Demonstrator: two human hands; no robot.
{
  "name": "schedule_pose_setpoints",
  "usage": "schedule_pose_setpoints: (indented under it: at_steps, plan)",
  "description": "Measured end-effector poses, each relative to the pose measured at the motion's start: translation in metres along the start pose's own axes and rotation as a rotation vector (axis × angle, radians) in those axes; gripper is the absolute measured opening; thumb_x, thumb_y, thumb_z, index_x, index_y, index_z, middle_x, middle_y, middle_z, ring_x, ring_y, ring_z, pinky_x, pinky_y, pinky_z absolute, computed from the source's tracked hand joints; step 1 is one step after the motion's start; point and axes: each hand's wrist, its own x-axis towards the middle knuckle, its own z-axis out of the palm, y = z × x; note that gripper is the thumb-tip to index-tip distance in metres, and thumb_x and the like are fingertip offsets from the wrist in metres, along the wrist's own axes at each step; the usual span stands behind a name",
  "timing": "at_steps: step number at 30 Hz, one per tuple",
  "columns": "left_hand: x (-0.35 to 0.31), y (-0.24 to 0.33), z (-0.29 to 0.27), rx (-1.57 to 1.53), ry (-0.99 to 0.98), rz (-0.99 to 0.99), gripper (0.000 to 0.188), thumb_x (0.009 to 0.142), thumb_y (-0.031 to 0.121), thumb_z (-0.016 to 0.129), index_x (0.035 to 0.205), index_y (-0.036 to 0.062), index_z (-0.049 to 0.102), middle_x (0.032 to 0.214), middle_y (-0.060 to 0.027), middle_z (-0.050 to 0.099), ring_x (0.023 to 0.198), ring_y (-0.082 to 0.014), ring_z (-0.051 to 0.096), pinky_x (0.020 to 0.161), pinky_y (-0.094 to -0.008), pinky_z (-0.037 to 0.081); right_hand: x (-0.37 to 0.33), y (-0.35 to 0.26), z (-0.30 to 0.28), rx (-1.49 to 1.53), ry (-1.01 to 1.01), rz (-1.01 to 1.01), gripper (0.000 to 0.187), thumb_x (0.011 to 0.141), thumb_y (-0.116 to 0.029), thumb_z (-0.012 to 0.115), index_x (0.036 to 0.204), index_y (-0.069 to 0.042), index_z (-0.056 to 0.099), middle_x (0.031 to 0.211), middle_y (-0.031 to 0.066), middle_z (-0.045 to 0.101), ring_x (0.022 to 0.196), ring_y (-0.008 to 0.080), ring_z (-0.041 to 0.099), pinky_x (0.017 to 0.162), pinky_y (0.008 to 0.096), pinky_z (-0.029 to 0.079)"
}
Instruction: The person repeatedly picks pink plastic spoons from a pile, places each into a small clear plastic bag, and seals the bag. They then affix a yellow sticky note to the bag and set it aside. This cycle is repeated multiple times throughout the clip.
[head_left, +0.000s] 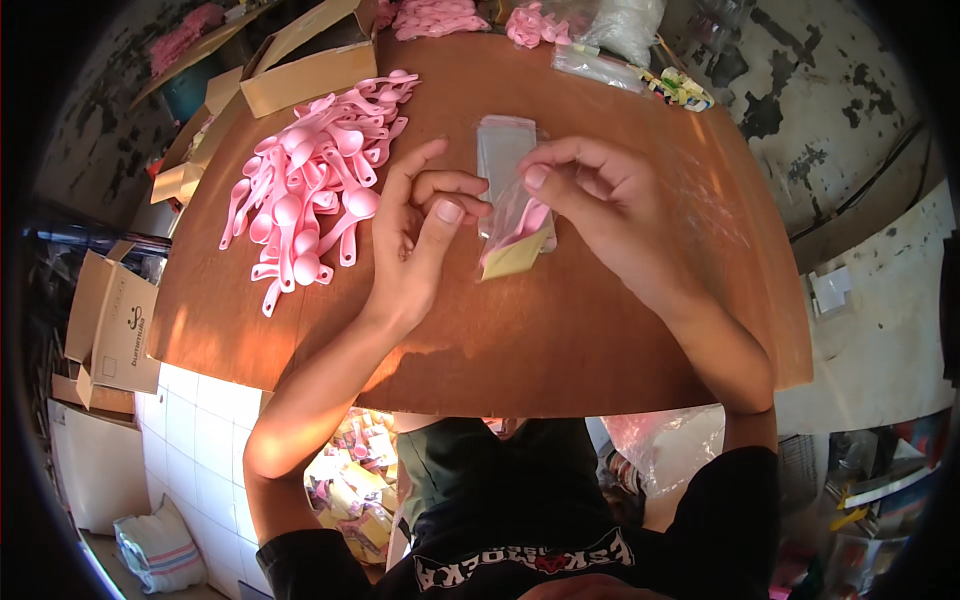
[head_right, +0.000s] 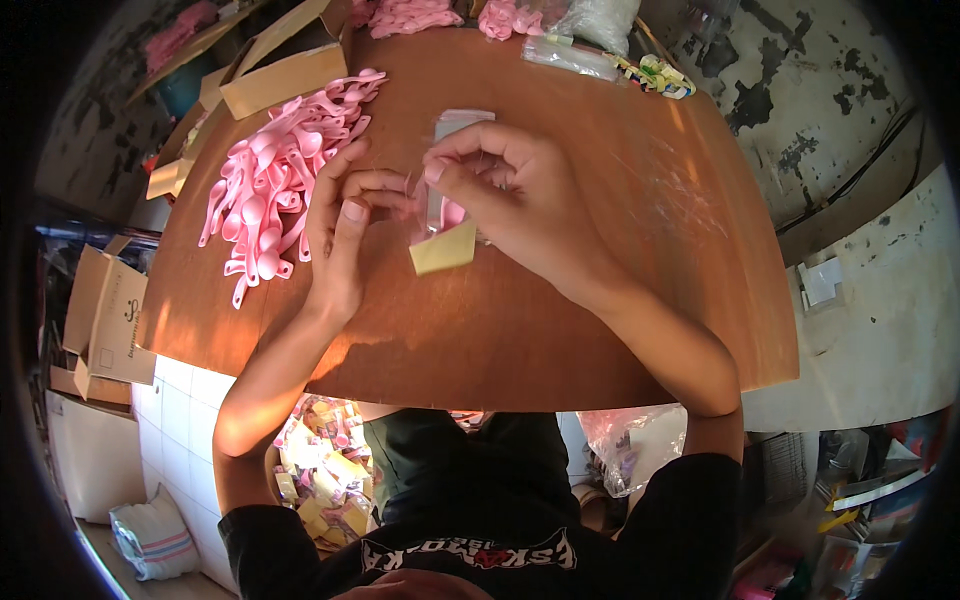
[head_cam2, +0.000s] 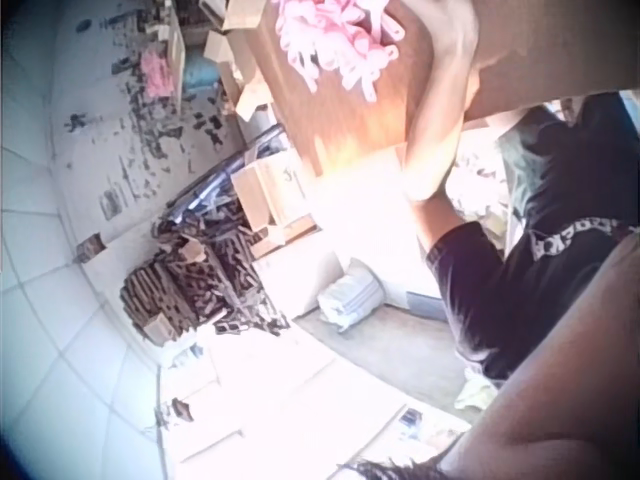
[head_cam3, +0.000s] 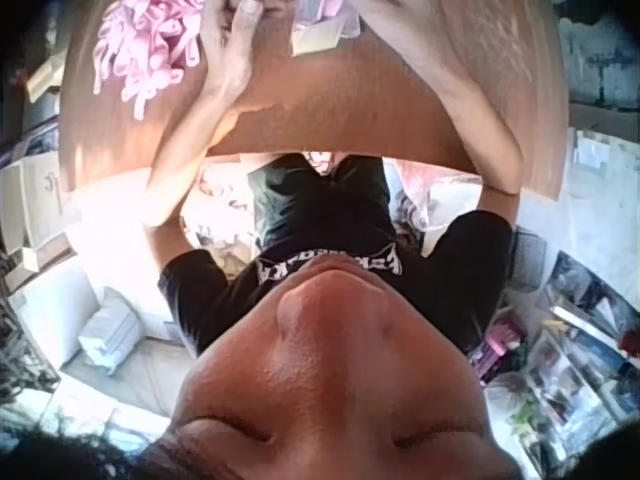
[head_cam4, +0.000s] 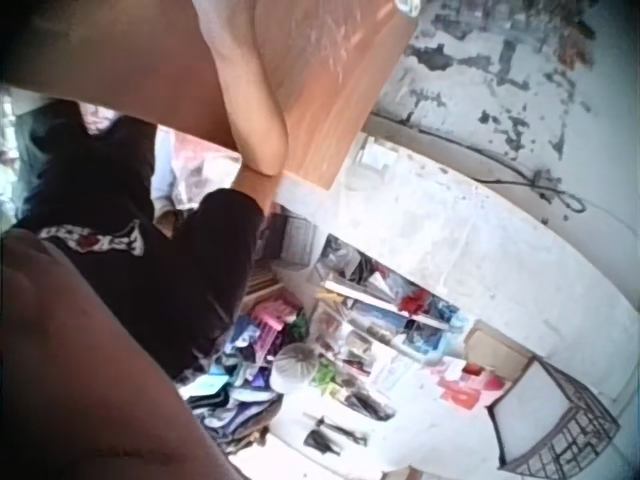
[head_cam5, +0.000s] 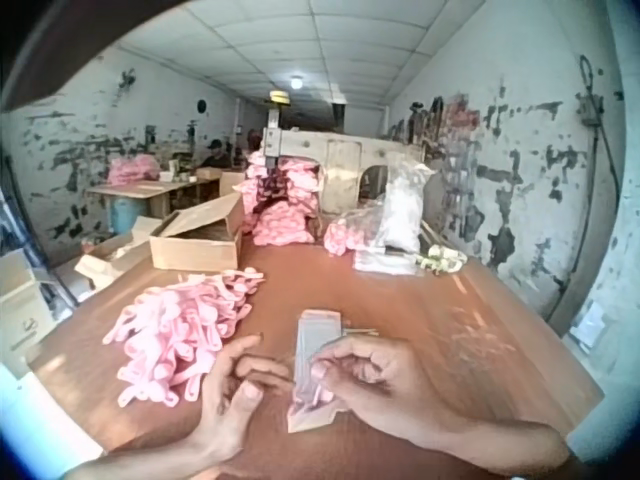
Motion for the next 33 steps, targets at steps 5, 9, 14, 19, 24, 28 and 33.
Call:
schedule_pose_setpoints:
  at_steps: [5,9,14,19,24,28,33]
  plan:
    - [0.006,-0.004,-0.001,0.274,0.044,0.132,0.061,0.096,0.028,0.062,0.144,0.003,0.033,0.126,-0.0153,0.054,0.117,-0.0235,0.054,0.102,-0.0397,0.042,0.031,-0.014,-0.022,-0.136,0.067,-0.476,0.013,0.092,-0.005,0.064,0.101,0.004,0.066,0.092,0.0094,0.071,0.083,0.0147,0.071,0.072,0.025,0.055]
    - [0.005,-0.01,0.001,0.418,-0.005,0.06,0.073,0.086,0.018,0.075,0.144,0.0031,0.034,0.133,-0.0136,0.049,0.127,-0.024,0.047,0.11,-0.0403,0.036,0.039,0.008,-0.021,-0.149,0.099,-0.297,0.016,0.091,-0.007,0.066,0.102,0.004,0.068,0.095,0.0085,0.071,0.083,0.0118,0.068,0.073,0.0237,0.053]
    - [0.001,-0.017,0.007,0.371,-0.134,-0.091,0.079,0.079,0.01,0.081,0.143,0.0028,0.036,0.136,-0.0135,0.05,0.125,-0.0239,0.051,0.107,-0.0387,0.04,0.026,0.008,-0.018,-0.006,0.098,-0.117,0.017,0.089,-0.009,0.069,0.101,0.003,0.07,0.097,0.0078,0.071,0.085,0.0095,0.065,0.075,0.0237,0.053]
    - [0.002,-0.008,0.01,0.264,-0.262,-0.372,0.036,0.084,0.008,0.077,0.116,0.0002,0.061,0.103,-0.0049,0.069,0.098,-0.0122,0.065,0.088,-0.03,0.053,0.01,0.005,-0.018,0.272,0.059,0.104,0.021,0.093,-0.014,0.066,0.108,0.001,0.067,0.104,0.0064,0.067,0.098,0.012,0.062,0.083,0.027,0.05]
    - [0.0,-0.011,0.014,0.198,-0.21,-0.401,0.027,0.086,0.007,0.075,0.109,-0.0004,0.064,0.099,-0.0045,0.07,0.092,-0.0102,0.066,0.082,-0.0281,0.055,-0.018,0.032,-0.015,0.197,0.154,0.04,0.023,0.093,-0.016,0.068,0.107,0.002,0.066,0.098,0.0062,0.069,0.093,0.0102,0.064,0.08,0.0239,0.051]
    - [-0.002,-0.019,0.013,0.276,-0.254,-0.396,0.032,0.085,0.007,0.076,0.114,-0.001,0.062,0.102,-0.0053,0.07,0.094,-0.0108,0.066,0.083,-0.0283,0.054,-0.03,0.054,-0.02,0.116,0.106,0.042,0.023,0.095,-0.016,0.066,0.107,0.003,0.065,0.1,0.0072,0.069,0.092,0.0102,0.064,0.08,0.024,0.051]
    - [-0.001,-0.022,0.01,0.214,-0.297,-0.316,0.035,0.09,0.005,0.069,0.122,-0.0025,0.057,0.109,-0.0093,0.068,0.098,-0.0145,0.065,0.09,-0.0309,0.052,-0.038,0.061,-0.021,0.151,0.101,0.073,0.023,0.095,-0.014,0.065,0.108,0.004,0.065,0.099,0.0074,0.069,0.092,0.0112,0.065,0.081,0.0255,0.053]
